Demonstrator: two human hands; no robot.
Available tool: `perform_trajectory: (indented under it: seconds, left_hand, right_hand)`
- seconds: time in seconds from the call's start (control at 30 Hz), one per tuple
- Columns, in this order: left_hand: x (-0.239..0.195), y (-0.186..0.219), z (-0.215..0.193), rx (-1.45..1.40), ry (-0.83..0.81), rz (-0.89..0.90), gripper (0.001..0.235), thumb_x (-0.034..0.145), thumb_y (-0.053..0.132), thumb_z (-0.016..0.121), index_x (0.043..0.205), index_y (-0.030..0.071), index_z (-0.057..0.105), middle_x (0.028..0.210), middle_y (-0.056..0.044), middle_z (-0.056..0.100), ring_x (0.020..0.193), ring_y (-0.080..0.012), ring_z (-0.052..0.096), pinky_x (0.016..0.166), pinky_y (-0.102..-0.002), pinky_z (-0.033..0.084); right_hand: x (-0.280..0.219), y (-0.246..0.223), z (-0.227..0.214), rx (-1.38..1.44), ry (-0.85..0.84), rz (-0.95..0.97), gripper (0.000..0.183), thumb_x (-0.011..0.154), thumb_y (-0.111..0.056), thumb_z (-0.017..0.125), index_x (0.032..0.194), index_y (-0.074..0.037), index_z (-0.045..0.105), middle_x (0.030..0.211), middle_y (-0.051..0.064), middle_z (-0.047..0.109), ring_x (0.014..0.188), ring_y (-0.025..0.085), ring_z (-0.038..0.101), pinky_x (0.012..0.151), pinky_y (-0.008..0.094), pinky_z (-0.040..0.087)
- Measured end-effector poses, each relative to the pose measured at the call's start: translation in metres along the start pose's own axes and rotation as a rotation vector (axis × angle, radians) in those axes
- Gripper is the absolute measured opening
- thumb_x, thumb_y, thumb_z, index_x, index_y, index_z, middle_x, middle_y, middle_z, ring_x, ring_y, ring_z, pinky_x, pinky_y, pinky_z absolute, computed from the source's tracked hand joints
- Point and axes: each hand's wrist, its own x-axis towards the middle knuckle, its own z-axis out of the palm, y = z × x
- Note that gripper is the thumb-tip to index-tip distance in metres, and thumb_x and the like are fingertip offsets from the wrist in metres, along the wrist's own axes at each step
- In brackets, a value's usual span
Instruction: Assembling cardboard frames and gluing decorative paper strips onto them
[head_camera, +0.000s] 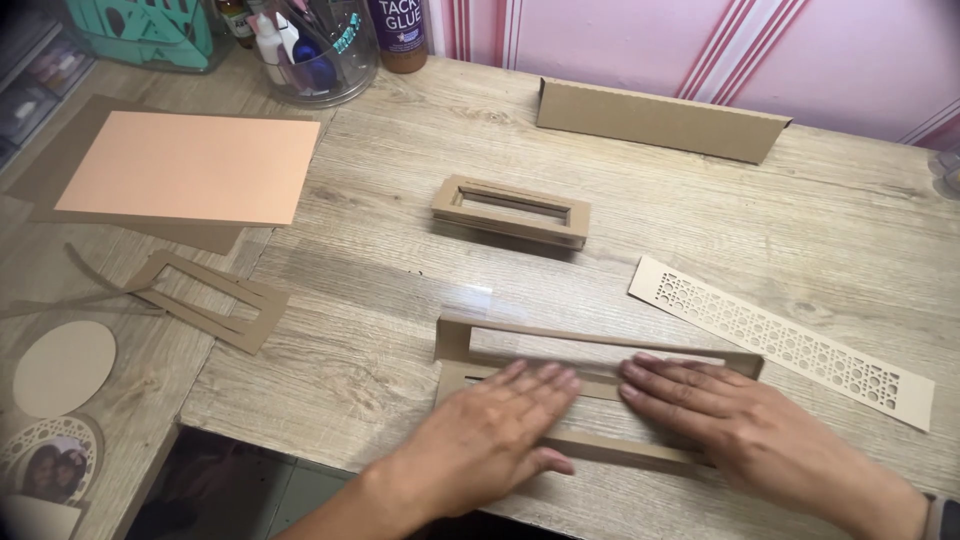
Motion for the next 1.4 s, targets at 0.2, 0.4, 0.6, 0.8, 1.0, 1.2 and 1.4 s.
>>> perform_trajectory:
  seconds: [0.2,0.4,0.6,0.8,1.0,1.2,1.4]
  left_hand:
    - [-0.033,-0.016,-0.031,0.071,-0.043,-0.118,0.065,0.108,0.05,0.034,0.159,0.01,0.029,0.162,-0.015,0.034,0.144,-0.0272,0.037,0.118,-0.042,0.028]
    - [-0.04,-0.038,-0.034,-0.12,0.186,-0.127,0.034,0.098,0.012,0.059,0.132,0.013,0.064,0.127,-0.011,0.069,0.108,-0.0212,0.07,0.1,-0.036,0.058]
    - [-0.006,-0.042,-0.031,-0.027,0.229,0.081,0.045,0.082,-0.01,0.07,0.122,0.01,0.071,0.125,-0.01,0.07,0.116,-0.0248,0.064,0.103,-0.039,0.055]
    - [0.007,-0.041,-0.024,-0.007,0.181,0.178,0.037,0.084,-0.004,0.073,0.119,0.009,0.072,0.122,-0.01,0.073,0.117,-0.0272,0.065,0.098,-0.04,0.054]
    - [0.011,-0.041,-0.024,-0.082,0.327,0.326,0.013,0.094,0.003,0.071,0.106,0.005,0.075,0.117,-0.013,0.071,0.115,-0.0311,0.064,0.079,-0.042,0.058]
    - [0.013,-0.053,-0.022,-0.126,0.132,0.267,0.012,0.099,0.005,0.058,0.108,0.004,0.065,0.149,-0.018,0.053,0.139,-0.0392,0.049,0.116,-0.051,0.039]
    - [0.018,-0.043,-0.035,-0.156,-0.178,0.042,0.067,0.094,-0.007,0.04,0.158,0.007,0.028,0.162,-0.016,0.035,0.149,-0.0321,0.033,0.12,-0.046,0.026]
  right_hand:
    - [-0.011,0.002,0.0,0.143,0.045,0.024,0.063,0.092,-0.008,0.051,0.154,-0.016,0.045,0.163,0.002,0.044,0.148,0.019,0.044,0.121,0.037,0.031]
    - [-0.006,-0.006,-0.009,0.4,0.267,0.114,0.041,0.085,-0.008,0.067,0.125,-0.013,0.074,0.14,0.007,0.069,0.128,0.024,0.069,0.11,0.035,0.053]
    - [0.014,-0.013,-0.018,0.314,0.193,0.058,0.058,0.088,-0.006,0.066,0.145,-0.013,0.057,0.153,0.004,0.057,0.145,0.028,0.05,0.116,0.042,0.041]
    - [0.016,-0.013,-0.017,0.273,0.227,0.046,0.047,0.092,-0.01,0.062,0.139,-0.015,0.064,0.144,0.0,0.067,0.132,0.025,0.062,0.106,0.042,0.049]
    - [0.013,-0.009,0.001,0.051,0.18,-0.036,0.052,0.101,-0.014,0.041,0.153,-0.013,0.045,0.162,0.004,0.045,0.153,0.025,0.037,0.123,0.043,0.03]
    - [0.015,-0.003,0.0,0.055,0.086,0.034,0.063,0.095,-0.02,0.045,0.158,-0.017,0.039,0.167,0.003,0.038,0.151,0.022,0.038,0.117,0.04,0.031]
    - [0.02,0.005,-0.008,0.28,0.091,0.168,0.062,0.087,-0.006,0.06,0.145,-0.026,0.059,0.155,0.002,0.056,0.131,0.027,0.055,0.102,0.046,0.047]
